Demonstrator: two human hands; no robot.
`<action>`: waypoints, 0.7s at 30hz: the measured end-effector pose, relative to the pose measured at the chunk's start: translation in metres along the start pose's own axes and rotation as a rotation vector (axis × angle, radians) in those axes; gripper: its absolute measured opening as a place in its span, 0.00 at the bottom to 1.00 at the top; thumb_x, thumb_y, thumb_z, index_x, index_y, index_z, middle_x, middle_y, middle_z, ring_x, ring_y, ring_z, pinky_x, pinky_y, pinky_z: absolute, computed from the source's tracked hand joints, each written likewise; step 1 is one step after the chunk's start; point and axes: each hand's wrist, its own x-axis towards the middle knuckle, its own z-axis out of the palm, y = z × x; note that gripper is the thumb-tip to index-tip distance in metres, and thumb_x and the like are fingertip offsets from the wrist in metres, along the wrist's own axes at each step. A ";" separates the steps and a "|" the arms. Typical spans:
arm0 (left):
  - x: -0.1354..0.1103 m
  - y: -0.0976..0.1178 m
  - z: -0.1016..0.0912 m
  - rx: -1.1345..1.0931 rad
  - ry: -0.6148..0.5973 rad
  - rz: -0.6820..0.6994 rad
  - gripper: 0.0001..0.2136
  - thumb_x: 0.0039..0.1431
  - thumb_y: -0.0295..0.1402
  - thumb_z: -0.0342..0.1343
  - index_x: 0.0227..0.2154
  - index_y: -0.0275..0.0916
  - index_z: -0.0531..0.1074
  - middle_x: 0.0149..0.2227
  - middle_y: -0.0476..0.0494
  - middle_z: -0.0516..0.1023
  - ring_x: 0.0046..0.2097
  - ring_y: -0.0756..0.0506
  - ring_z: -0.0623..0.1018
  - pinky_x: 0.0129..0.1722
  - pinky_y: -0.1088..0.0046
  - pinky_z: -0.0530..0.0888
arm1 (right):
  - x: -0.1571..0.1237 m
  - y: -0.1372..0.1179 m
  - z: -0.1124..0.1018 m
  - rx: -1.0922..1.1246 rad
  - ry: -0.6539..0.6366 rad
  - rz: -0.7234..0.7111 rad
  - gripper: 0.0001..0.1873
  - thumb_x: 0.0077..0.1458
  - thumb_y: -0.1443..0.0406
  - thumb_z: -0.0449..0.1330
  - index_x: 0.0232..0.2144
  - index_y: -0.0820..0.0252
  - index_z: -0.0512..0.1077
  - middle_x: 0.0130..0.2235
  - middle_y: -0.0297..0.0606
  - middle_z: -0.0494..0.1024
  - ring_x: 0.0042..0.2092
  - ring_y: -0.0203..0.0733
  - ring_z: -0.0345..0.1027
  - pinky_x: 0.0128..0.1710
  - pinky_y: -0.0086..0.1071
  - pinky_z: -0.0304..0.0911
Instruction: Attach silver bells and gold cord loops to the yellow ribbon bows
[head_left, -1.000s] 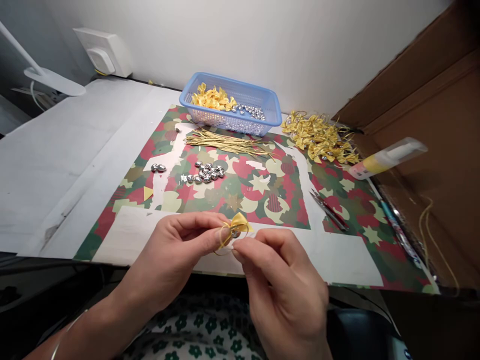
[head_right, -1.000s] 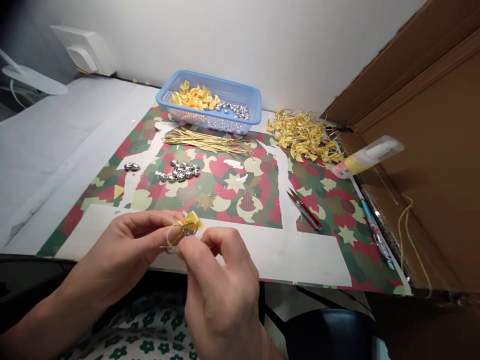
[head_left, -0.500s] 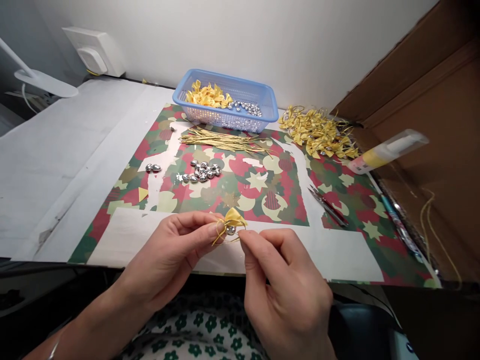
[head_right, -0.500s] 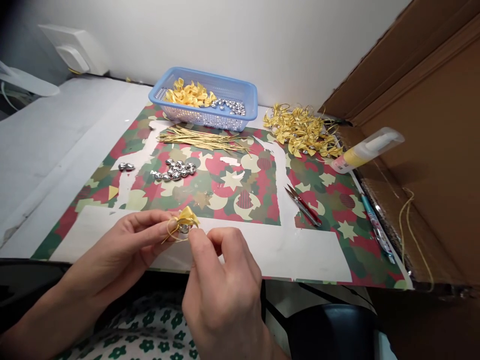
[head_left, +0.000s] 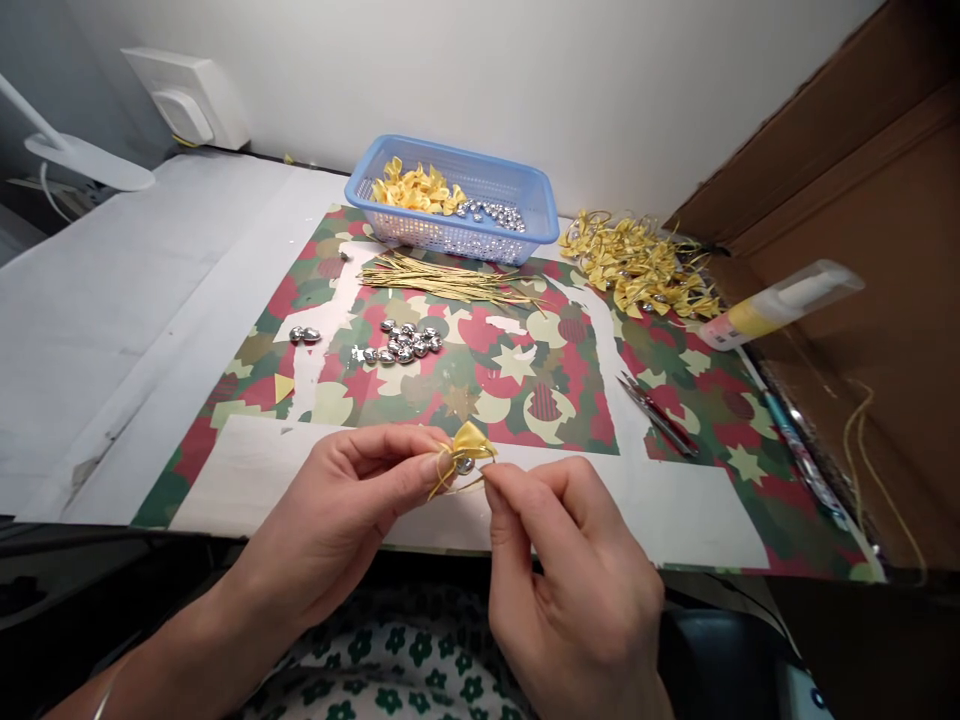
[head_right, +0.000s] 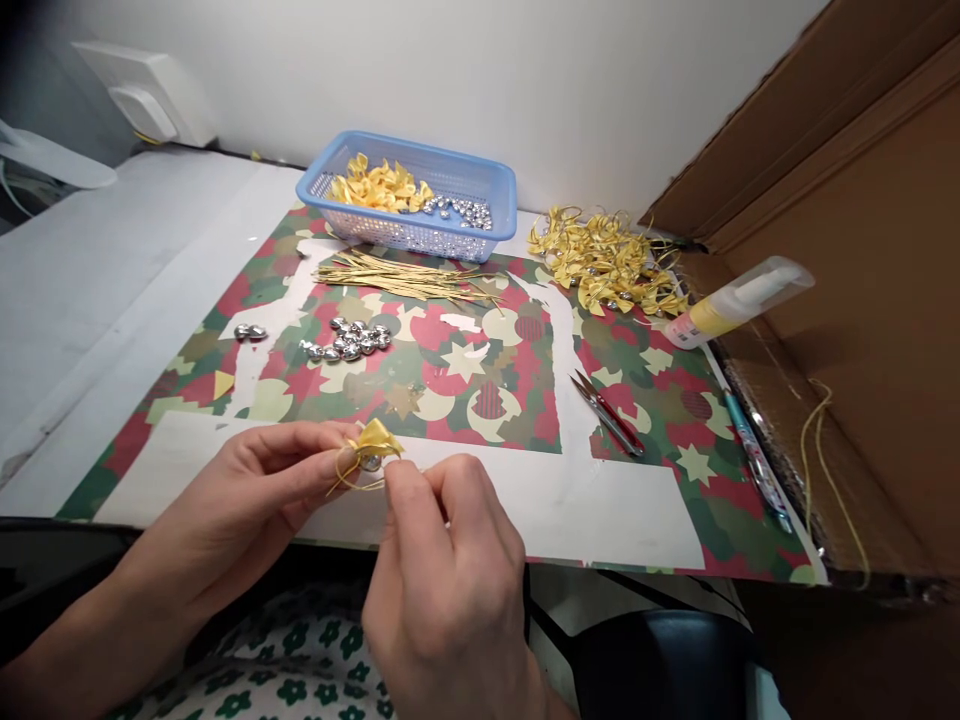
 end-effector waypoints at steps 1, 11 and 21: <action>0.000 0.000 0.000 0.014 -0.010 0.009 0.04 0.60 0.29 0.69 0.30 0.40 0.86 0.37 0.50 0.85 0.40 0.52 0.80 0.43 0.87 0.76 | 0.001 0.001 0.000 0.018 -0.003 0.007 0.12 0.60 0.79 0.58 0.42 0.65 0.77 0.28 0.35 0.68 0.27 0.35 0.65 0.26 0.28 0.65; 0.001 0.003 -0.002 -0.026 -0.067 -0.095 0.04 0.60 0.30 0.69 0.29 0.38 0.85 0.32 0.49 0.82 0.37 0.52 0.77 0.40 0.85 0.75 | 0.009 0.010 -0.002 0.217 -0.139 0.151 0.14 0.63 0.78 0.57 0.39 0.60 0.79 0.30 0.32 0.66 0.29 0.33 0.65 0.27 0.24 0.66; 0.002 0.003 -0.002 -0.106 -0.053 -0.164 0.03 0.59 0.29 0.69 0.30 0.36 0.85 0.32 0.48 0.82 0.37 0.53 0.77 0.40 0.85 0.76 | 0.012 0.012 -0.007 0.217 -0.162 0.111 0.15 0.62 0.78 0.56 0.40 0.59 0.79 0.31 0.33 0.67 0.30 0.34 0.65 0.27 0.26 0.66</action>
